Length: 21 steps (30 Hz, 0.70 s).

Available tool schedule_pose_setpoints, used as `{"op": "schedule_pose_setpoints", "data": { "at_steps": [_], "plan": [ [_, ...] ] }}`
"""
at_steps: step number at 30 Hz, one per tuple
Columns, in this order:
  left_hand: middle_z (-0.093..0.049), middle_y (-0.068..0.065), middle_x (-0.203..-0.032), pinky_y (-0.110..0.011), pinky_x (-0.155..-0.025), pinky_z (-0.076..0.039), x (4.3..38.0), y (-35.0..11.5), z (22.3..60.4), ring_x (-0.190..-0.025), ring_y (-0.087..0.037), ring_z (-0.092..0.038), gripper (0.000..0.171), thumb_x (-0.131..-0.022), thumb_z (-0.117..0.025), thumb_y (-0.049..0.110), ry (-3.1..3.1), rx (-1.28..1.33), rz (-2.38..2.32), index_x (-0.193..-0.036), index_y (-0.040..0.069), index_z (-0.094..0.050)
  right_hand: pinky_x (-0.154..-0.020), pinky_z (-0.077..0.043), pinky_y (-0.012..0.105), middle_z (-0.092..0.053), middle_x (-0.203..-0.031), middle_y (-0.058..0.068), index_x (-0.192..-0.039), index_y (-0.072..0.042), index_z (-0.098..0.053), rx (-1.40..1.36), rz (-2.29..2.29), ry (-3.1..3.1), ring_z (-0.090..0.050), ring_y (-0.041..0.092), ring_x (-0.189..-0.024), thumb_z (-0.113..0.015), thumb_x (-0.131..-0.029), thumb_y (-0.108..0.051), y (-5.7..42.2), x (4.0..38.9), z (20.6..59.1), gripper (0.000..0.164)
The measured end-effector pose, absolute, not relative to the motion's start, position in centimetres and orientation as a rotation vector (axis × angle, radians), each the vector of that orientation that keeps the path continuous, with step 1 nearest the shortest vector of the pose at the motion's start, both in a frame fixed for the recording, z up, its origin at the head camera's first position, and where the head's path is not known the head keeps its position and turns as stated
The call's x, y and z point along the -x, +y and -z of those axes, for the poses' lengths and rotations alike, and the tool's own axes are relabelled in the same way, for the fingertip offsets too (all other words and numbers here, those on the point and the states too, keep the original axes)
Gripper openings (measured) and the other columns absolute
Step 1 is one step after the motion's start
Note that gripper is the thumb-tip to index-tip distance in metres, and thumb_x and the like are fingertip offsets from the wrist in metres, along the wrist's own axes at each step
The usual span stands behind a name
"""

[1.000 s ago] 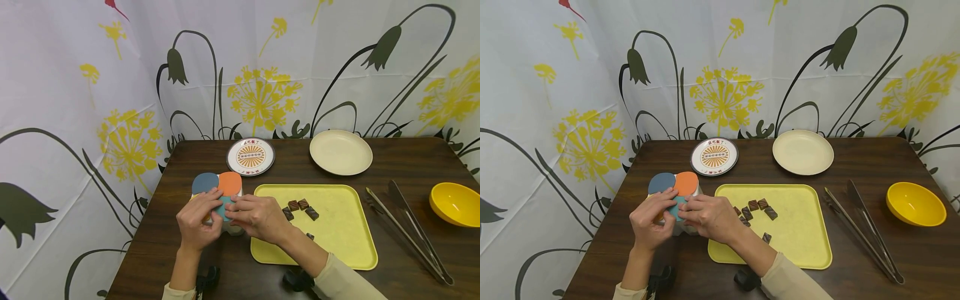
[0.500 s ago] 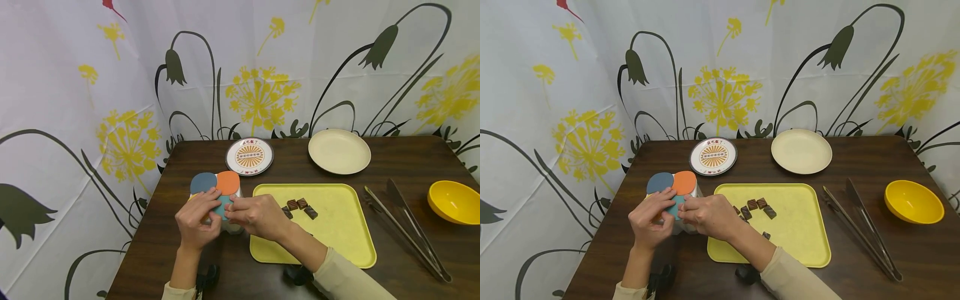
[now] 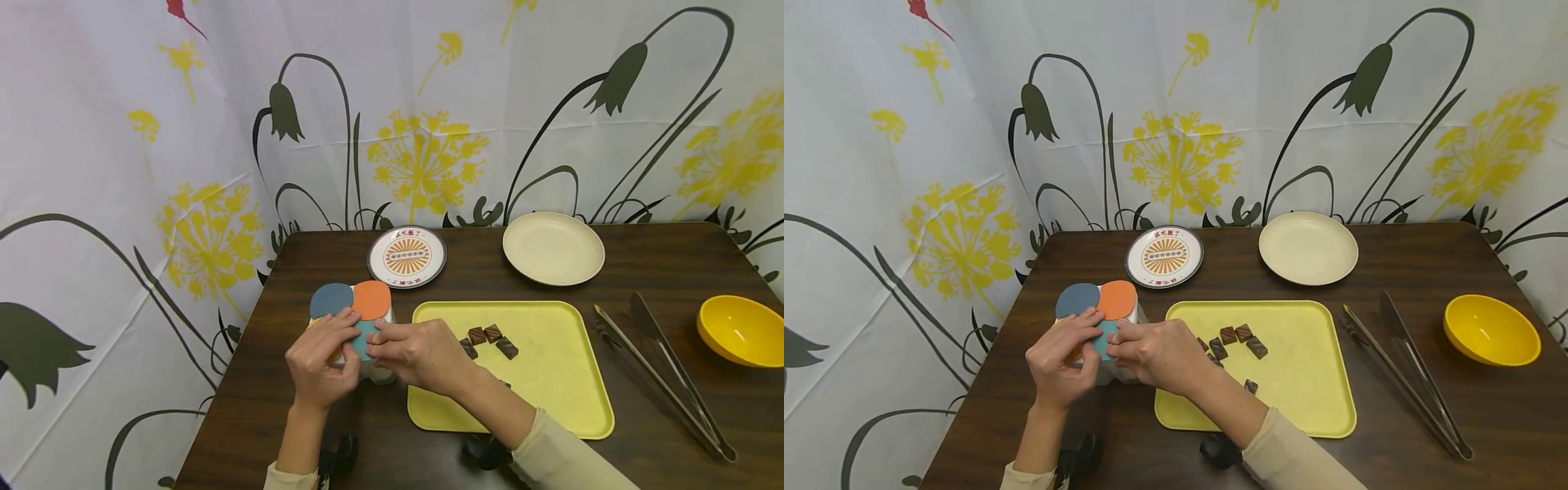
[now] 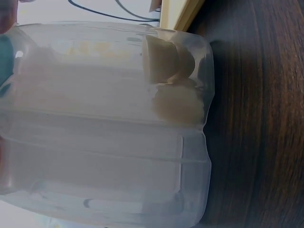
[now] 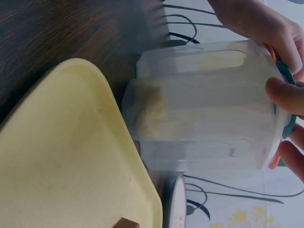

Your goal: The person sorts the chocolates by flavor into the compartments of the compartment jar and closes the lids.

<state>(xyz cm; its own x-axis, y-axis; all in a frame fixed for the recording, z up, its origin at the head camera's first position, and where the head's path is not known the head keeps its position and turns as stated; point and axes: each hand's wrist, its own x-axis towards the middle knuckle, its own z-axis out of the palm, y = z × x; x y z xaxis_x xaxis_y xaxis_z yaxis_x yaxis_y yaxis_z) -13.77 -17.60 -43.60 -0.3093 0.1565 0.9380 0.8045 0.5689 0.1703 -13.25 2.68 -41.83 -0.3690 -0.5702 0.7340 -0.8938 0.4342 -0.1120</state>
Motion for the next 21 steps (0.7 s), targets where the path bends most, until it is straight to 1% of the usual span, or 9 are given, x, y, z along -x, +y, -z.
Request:
{"op": "schedule_pose_setpoints", "data": {
  "at_steps": [6,10,14,16,17,19,21],
  "plan": [
    [-0.075,-0.010,-0.092,-0.043,-0.085,-0.055,13.7,-17.8,43.5,-0.086,-0.028,-0.073,0.022,-0.077,-0.054,0.009,-1.823,0.805,0.789,-0.078,0.005,-0.076,-0.075,-0.055,0.022,-0.072,-0.109,-0.006,-0.106,-0.016,-0.079,-1.267,-0.813,-2.153,-0.063,0.009,-0.112,-0.082,-0.080,-0.020,3.3,13.2,41.5,0.026],
    [-0.075,-0.009,-0.094,-0.043,-0.085,-0.055,13.7,-17.9,43.5,-0.087,-0.027,-0.073,0.022,-0.078,-0.054,0.009,-1.835,0.805,0.773,-0.080,0.005,-0.076,-0.080,-0.054,0.021,-0.071,-0.113,-0.005,-0.107,-0.014,-0.078,-1.312,-0.917,-2.164,-0.061,0.010,-0.116,-0.081,-0.081,-0.018,3.8,13.3,41.4,0.026],
    [-0.075,-0.009,-0.094,-0.043,-0.085,-0.054,13.7,-17.9,43.5,-0.088,-0.027,-0.072,0.022,-0.079,-0.055,0.009,-1.833,0.809,0.767,-0.083,0.005,-0.077,-0.083,-0.052,0.019,-0.069,-0.120,-0.003,-0.109,-0.014,-0.077,-1.305,-0.935,-2.163,-0.064,0.010,-0.110,-0.079,-0.083,-0.015,4.0,13.4,41.5,0.027],
    [-0.075,-0.009,-0.094,-0.043,-0.085,-0.055,13.7,-17.9,43.5,-0.088,-0.027,-0.072,0.021,-0.079,-0.057,0.010,-1.831,0.815,0.762,-0.085,0.005,-0.077,-0.083,-0.052,0.020,-0.066,-0.124,-0.001,-0.112,-0.014,-0.076,-1.286,-0.923,-2.163,-0.064,0.010,-0.110,-0.077,-0.084,-0.013,4.1,13.6,41.6,0.028],
    [-0.075,-0.009,-0.095,-0.044,-0.085,-0.055,13.7,-17.9,43.5,-0.088,-0.028,-0.072,0.020,-0.080,-0.059,0.011,-1.829,0.816,0.762,-0.085,0.005,-0.077,-0.084,-0.052,0.021,-0.065,-0.127,0.000,-0.114,-0.014,-0.075,-1.273,-0.914,-2.170,-0.063,0.011,-0.112,-0.075,-0.086,-0.011,4.2,13.7,41.6,0.029],
    [-0.075,-0.010,-0.095,-0.045,-0.084,-0.055,13.7,-17.9,43.6,-0.088,-0.029,-0.072,0.019,-0.080,-0.062,0.014,-1.830,0.824,0.758,-0.086,0.005,-0.078,-0.088,-0.052,0.024,-0.061,-0.132,0.002,-0.120,-0.013,-0.072,-1.245,-0.897,-2.189,-0.057,0.013,-0.121,-0.070,-0.088,-0.007,4.2,14.0,41.6,0.032],
    [-0.075,-0.010,-0.096,-0.046,-0.084,-0.054,13.7,-17.9,43.6,-0.089,-0.030,-0.072,0.020,-0.082,-0.065,0.018,-1.839,0.831,0.753,-0.088,0.005,-0.078,-0.095,-0.049,0.029,-0.056,-0.138,0.004,-0.127,-0.013,-0.068,-1.211,-0.872,-2.238,-0.049,0.016,-0.131,-0.064,-0.090,-0.002,4.3,14.4,41.6,0.039]
  ]
}}
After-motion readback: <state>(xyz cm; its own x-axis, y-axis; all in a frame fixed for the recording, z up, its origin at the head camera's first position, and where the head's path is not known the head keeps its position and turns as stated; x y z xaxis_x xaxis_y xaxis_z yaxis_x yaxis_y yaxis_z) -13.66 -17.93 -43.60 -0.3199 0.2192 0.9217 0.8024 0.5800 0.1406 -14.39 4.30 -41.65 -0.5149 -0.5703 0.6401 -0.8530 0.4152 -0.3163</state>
